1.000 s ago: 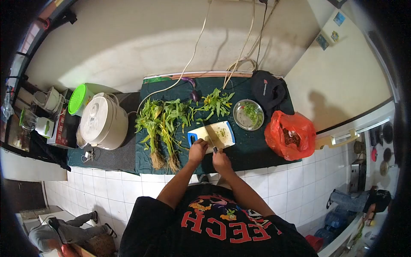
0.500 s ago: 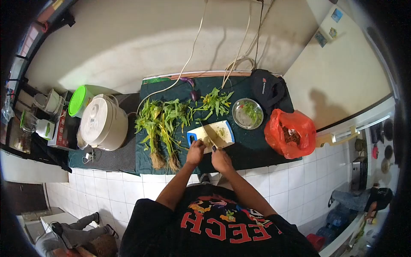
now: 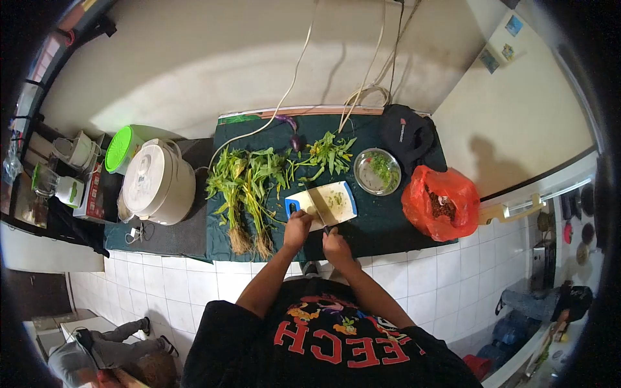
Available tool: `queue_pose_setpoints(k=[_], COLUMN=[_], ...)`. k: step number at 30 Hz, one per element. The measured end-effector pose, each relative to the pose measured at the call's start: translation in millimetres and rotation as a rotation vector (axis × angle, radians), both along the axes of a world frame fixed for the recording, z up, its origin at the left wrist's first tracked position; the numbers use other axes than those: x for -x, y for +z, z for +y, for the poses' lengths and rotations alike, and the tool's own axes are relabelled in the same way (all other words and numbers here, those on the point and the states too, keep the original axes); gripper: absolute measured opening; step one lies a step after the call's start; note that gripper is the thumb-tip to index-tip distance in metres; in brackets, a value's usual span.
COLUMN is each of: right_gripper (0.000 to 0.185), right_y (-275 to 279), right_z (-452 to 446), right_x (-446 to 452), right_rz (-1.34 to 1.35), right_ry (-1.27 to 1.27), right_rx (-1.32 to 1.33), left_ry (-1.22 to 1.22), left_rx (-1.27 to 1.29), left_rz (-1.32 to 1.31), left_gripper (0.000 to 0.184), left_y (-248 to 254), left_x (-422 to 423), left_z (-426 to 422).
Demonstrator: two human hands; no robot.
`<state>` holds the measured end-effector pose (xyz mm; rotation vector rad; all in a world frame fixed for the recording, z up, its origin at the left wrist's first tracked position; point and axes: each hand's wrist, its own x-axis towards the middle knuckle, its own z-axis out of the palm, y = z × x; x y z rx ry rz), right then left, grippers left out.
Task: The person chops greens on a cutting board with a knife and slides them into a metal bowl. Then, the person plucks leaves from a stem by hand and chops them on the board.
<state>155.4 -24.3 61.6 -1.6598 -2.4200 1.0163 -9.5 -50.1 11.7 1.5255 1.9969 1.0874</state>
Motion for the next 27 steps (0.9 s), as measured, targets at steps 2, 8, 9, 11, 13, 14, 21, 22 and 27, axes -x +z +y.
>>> queue_pose_setpoints(k=[2,8,9,11,13,14,21,22,27], right_gripper=[0.034,0.035,0.037,0.037,0.037,0.037,0.035,0.035,0.037], right_y=[0,4,3,-1,3,5,11,8,7], right_z=[9,9,6,7,14,18,1,6,16], right_x=[9,13,12,6,9,12,10,12,18], right_rz=[-0.009,0.0,-0.052,-0.013,0.033,0.017,-0.086,-0.084,0.003], right_ry=[0.002,-0.023,-0.06,-0.05,-0.033,-0.014,-0.023,-0.025,0.01], right_rx=[0.009,0.038,0.116,0.11,0.106,0.067,0.083,0.079,-0.017], left_ry=[-0.005,0.028,0.029,0.055,0.069,0.077,0.136,0.154,0.152], left_rx=[0.018,0.03,0.031,0.085,0.069,0.057,0.097,0.109,0.068], left_rz=[0.093,0.11,0.107,0.114,0.104,0.093,-0.025,0.003,0.126], left_gripper=[0.015,0.014,0.014,0.013,0.014,0.014,0.024,0.024,0.024], left_y=[-6,3,6,11,12,12,14,16,20], left_x=[2,0,0,-2,0,-1,-2,-3,0], left_z=[3,4,3,3,6,3,3,3,4])
